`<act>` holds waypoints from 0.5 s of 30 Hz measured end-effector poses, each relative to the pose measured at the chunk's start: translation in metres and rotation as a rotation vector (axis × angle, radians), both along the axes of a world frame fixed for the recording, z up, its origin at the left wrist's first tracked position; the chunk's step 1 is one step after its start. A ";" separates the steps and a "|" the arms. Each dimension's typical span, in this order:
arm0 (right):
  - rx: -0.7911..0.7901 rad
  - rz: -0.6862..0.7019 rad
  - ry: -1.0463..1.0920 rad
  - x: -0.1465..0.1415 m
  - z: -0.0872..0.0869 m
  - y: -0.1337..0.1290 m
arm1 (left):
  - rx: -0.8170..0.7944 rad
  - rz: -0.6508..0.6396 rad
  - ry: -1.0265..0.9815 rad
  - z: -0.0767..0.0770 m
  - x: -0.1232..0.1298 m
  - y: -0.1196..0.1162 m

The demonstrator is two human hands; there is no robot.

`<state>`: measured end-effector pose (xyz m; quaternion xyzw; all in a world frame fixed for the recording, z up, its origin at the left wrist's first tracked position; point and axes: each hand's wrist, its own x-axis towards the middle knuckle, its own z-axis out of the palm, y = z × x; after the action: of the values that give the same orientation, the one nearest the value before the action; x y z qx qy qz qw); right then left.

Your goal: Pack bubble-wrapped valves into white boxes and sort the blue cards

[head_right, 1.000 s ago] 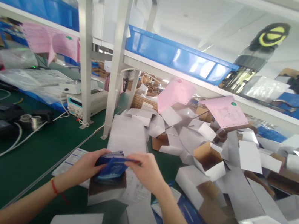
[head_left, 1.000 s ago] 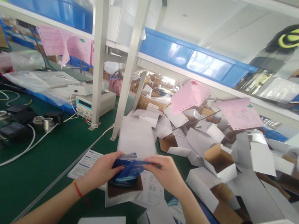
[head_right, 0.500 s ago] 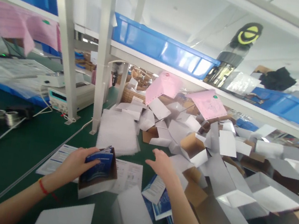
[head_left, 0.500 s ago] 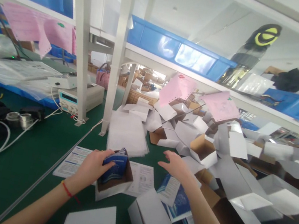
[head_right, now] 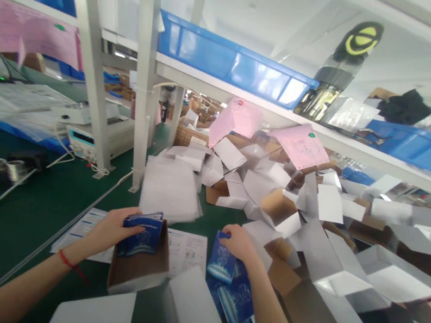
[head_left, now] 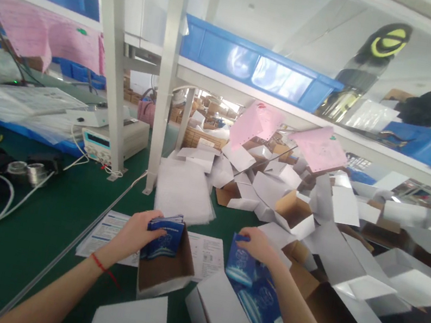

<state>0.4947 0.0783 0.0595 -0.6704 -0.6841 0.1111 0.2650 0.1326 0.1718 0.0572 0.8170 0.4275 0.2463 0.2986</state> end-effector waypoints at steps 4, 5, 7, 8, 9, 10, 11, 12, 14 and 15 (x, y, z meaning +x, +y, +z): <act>0.098 0.092 0.170 -0.035 0.039 0.009 | -0.062 -0.051 -0.047 0.002 0.003 -0.003; 0.122 0.123 0.207 -0.050 0.046 0.010 | -0.068 -0.063 -0.058 0.002 0.004 -0.004; 0.133 0.207 0.246 -0.083 0.051 0.012 | -0.070 -0.083 -0.075 0.003 0.005 -0.005; 0.125 0.260 0.246 -0.100 0.050 0.013 | -0.067 -0.090 -0.082 0.003 0.005 -0.006; 0.107 0.315 0.232 -0.116 0.048 0.015 | -0.062 -0.095 -0.090 0.004 0.005 -0.007; 0.096 0.357 0.209 -0.131 0.044 0.017 | -0.056 -0.099 -0.099 0.004 0.005 -0.008; 0.088 0.387 0.180 -0.144 0.039 0.018 | -0.049 -0.105 -0.107 0.004 0.005 -0.009; 0.082 0.406 0.149 -0.155 0.034 0.020 | -0.041 -0.112 -0.113 0.004 0.005 -0.010; 0.079 0.407 0.085 -0.169 0.027 0.021 | -0.022 -0.123 -0.115 0.002 0.005 -0.013; 0.079 0.395 0.057 -0.173 0.026 0.021 | -0.010 -0.122 -0.111 0.001 0.005 -0.015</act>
<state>0.3221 0.0990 0.0860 -0.5087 -0.7984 0.1531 0.2834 0.1375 0.1571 0.0582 0.8251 0.3609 0.2705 0.3403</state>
